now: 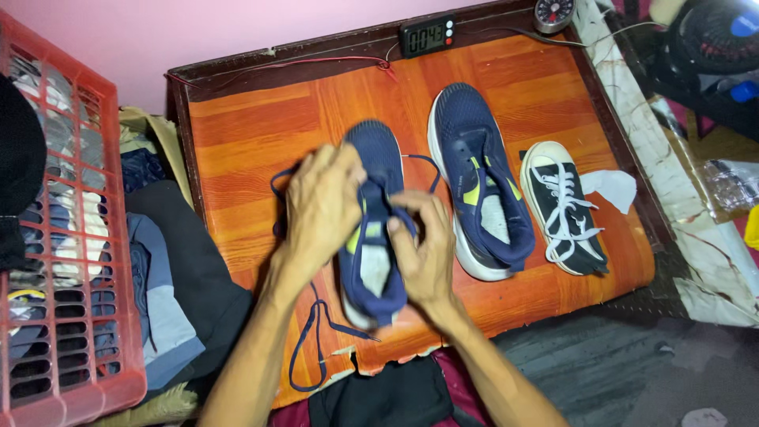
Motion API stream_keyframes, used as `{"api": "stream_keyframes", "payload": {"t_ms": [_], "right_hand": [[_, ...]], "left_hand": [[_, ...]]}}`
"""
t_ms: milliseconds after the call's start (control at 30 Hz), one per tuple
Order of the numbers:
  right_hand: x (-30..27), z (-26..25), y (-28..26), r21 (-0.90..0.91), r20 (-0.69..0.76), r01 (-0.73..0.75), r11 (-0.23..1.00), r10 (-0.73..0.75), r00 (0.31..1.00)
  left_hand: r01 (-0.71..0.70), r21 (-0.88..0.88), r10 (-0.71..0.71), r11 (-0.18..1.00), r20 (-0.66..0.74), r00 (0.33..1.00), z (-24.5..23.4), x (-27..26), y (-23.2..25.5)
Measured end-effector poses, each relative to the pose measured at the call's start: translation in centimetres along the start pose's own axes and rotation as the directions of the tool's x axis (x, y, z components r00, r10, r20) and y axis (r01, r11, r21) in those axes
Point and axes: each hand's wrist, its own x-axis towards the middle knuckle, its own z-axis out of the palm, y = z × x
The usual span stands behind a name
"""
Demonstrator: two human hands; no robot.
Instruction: The person unlaces a pair of blue sneakers and a pair of black canvas shoes on a wooden table, then relaces each shoe. The person handles the shoes one at a time, threading the laces through the eyelets and tying them.
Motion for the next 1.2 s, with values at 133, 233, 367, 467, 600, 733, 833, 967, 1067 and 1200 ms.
{"api": "stream_keyframes", "payload": {"t_ms": [133, 233, 367, 467, 600, 733, 833, 967, 1067, 1200], "right_hand": [[4.7, 2.1, 1.2, -0.111, 0.051, -0.016, 0.994, 0.022, 0.998], [8.3, 3.6, 1.4, -0.244, 0.128, 0.052, 0.968, -0.021, 0.992], [14.1, 4.9, 1.7, -0.418, 0.379, 0.108, 0.902, 0.066, 0.923], [17.4, 4.8, 3.2, -0.427, 0.574, 0.075, 0.901, 0.205, 0.793], [20.4, 4.6, 5.7, -0.174, 0.715, -0.150, 0.973, 0.229, 0.660], [21.4, 5.5, 7.5, -0.021, 0.677, -0.409, 0.912, 0.314, 0.666], [22.2, 5.7, 7.2, -0.044, 0.638, -0.472, 0.881, 0.388, 0.665], [22.2, 4.1, 5.4, -0.210, 0.627, -0.256, 0.944, 0.331, 0.706], [22.5, 2.9, 3.4, -0.190, 0.591, -0.134, 0.973, 0.222, 0.775], [22.5, 1.0, 1.4, -0.271, 0.642, 0.005, 0.963, 0.176, 0.746]], "left_hand": [[0.129, -0.146, -0.150, 0.981, -0.147, 0.978, 0.9, 2.8, -3.8], [0.142, -0.281, -0.198, 0.949, -0.181, 0.963, 1.3, 4.9, -6.7], [0.230, -0.445, -0.320, 0.866, -0.138, 0.937, 1.6, 7.2, -9.4], [0.337, -0.324, -0.383, 0.884, -0.088, 0.920, 2.1, 8.3, -10.6], [0.353, -0.637, -0.370, 0.685, 0.114, 0.922, 2.0, 7.9, -12.0], [0.282, -0.854, -0.215, 0.437, 0.205, 0.955, 1.4, 6.2, -13.3], [0.278, -0.819, -0.196, 0.501, 0.205, 0.959, 0.1, 7.5, -12.4], [0.382, -0.472, -0.278, 0.794, 0.278, 0.920, -2.5, 9.3, -9.6], [0.390, -0.250, -0.309, 0.886, 0.308, 0.900, -3.9, 9.4, -7.3], [0.131, -0.197, -0.092, 0.972, 0.195, 0.976, -3.5, 9.3, -5.7]]}}
